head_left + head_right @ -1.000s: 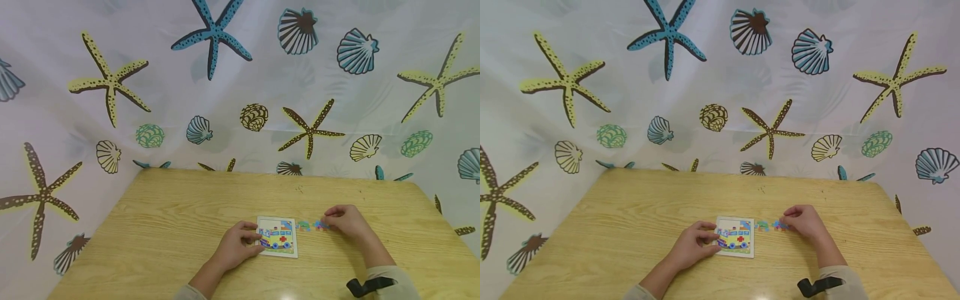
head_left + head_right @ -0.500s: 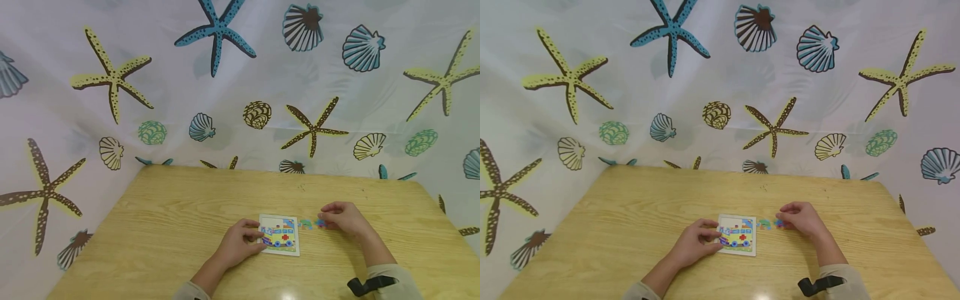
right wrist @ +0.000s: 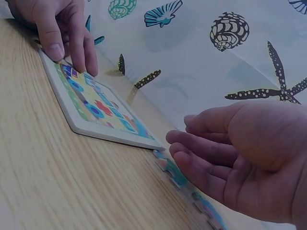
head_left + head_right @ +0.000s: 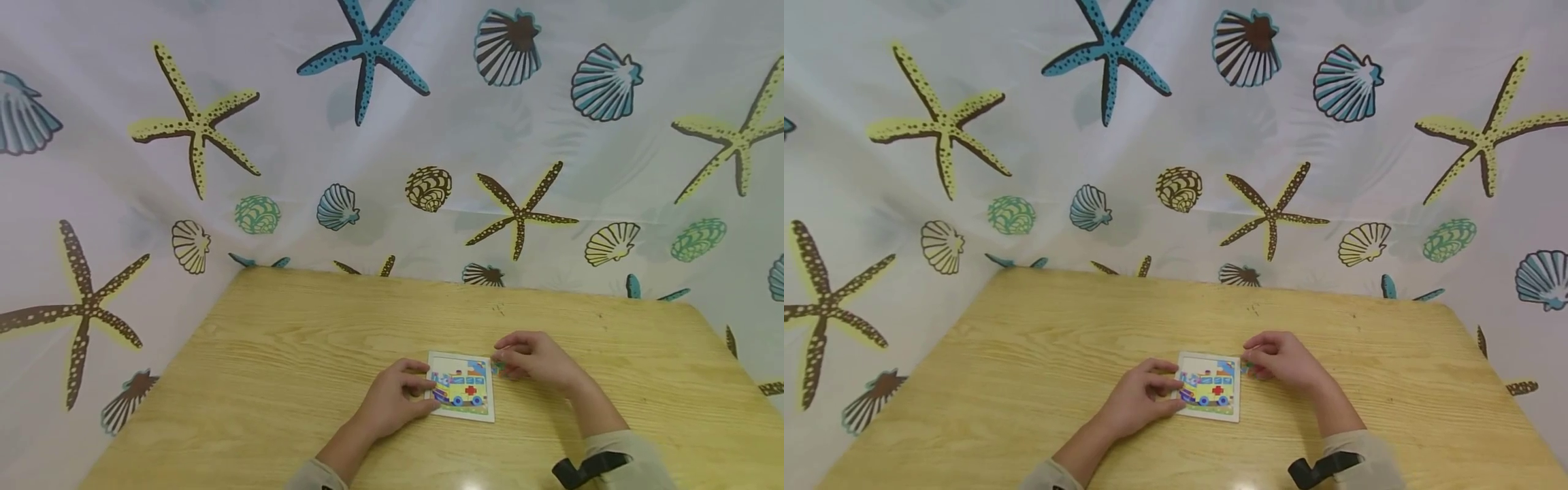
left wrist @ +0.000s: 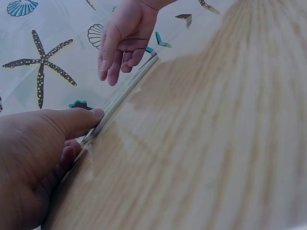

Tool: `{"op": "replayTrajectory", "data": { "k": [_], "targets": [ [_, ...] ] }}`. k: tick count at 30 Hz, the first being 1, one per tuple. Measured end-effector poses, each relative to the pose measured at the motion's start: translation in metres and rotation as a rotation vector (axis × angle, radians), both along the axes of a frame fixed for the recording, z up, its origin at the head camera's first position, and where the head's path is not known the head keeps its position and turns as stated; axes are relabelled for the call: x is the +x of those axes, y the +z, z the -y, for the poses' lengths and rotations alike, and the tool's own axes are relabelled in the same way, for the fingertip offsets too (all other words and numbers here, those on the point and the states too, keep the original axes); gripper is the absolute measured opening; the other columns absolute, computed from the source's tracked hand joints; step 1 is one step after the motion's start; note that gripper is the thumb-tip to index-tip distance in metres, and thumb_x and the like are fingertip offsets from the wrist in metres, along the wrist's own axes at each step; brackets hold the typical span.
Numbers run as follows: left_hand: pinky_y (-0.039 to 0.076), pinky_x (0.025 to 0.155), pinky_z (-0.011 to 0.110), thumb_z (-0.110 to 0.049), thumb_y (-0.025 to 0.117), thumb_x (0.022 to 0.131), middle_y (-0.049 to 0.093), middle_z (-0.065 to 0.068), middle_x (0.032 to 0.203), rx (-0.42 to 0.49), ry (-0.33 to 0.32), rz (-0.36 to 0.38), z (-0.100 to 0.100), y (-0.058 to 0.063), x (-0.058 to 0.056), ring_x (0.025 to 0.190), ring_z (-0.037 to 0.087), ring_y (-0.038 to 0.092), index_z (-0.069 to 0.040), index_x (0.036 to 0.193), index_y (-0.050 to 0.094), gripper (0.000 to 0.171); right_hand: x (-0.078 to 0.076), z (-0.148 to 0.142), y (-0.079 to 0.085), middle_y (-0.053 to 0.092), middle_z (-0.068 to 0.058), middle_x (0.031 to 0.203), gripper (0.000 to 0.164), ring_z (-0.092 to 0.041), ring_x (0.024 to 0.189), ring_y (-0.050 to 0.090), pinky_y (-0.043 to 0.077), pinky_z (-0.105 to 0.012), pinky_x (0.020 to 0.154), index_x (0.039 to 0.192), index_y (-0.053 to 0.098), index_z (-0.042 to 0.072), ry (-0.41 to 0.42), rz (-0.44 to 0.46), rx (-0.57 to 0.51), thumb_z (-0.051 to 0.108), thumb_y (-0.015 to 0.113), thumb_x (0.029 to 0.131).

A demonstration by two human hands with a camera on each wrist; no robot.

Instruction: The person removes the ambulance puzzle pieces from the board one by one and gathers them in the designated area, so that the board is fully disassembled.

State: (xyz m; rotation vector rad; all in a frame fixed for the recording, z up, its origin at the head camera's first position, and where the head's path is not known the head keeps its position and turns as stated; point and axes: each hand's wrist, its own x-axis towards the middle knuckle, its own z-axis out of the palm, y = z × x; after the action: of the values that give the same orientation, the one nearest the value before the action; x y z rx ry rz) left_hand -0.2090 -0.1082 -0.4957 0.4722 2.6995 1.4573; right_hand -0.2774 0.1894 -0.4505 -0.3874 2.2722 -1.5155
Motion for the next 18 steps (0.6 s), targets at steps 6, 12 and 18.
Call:
{"op": "replayTrajectory", "data": {
  "k": [6, 12, 18],
  "targets": [
    [0.049, 0.077, 0.02, -0.028, 0.084, 0.082, 0.062, 0.004, 0.129, 0.003, 0.002, 0.008, -0.001, 0.001, 0.0, 0.095, 0.011, 0.058, -0.012, 0.105, 0.079, 0.028, 0.0, 0.019, -0.001, 0.068, -0.027, 0.116, 0.032, -0.026, 0.094, 0.069, 0.059, -0.033, 0.078, 0.127, 0.054, -0.01, 0.09, -0.1, -0.011, 0.012, 0.052, 0.104],
    [0.048, 0.078, 0.021, -0.028, 0.084, 0.082, 0.062, 0.005, 0.128, -0.007, 0.004, -0.011, 0.0, 0.004, 0.0, 0.096, 0.012, 0.059, -0.011, 0.104, 0.079, 0.029, -0.001, 0.042, -0.005, 0.068, -0.022, 0.118, 0.031, -0.031, 0.106, 0.067, 0.058, -0.033, 0.082, 0.13, 0.053, -0.005, 0.126, -0.182, 0.009, 0.014, 0.05, 0.105],
    [0.048, 0.078, 0.02, -0.028, 0.084, 0.082, 0.062, 0.004, 0.129, 0.0, 0.006, -0.006, 0.001, 0.004, 0.0, 0.096, 0.012, 0.058, -0.011, 0.105, 0.079, 0.029, 0.0, 0.052, -0.011, 0.072, -0.009, 0.109, 0.026, -0.021, 0.098, 0.067, 0.053, -0.025, 0.082, 0.126, 0.059, 0.001, 0.142, -0.265, 0.122, 0.015, 0.05, 0.106]
  ]
}}
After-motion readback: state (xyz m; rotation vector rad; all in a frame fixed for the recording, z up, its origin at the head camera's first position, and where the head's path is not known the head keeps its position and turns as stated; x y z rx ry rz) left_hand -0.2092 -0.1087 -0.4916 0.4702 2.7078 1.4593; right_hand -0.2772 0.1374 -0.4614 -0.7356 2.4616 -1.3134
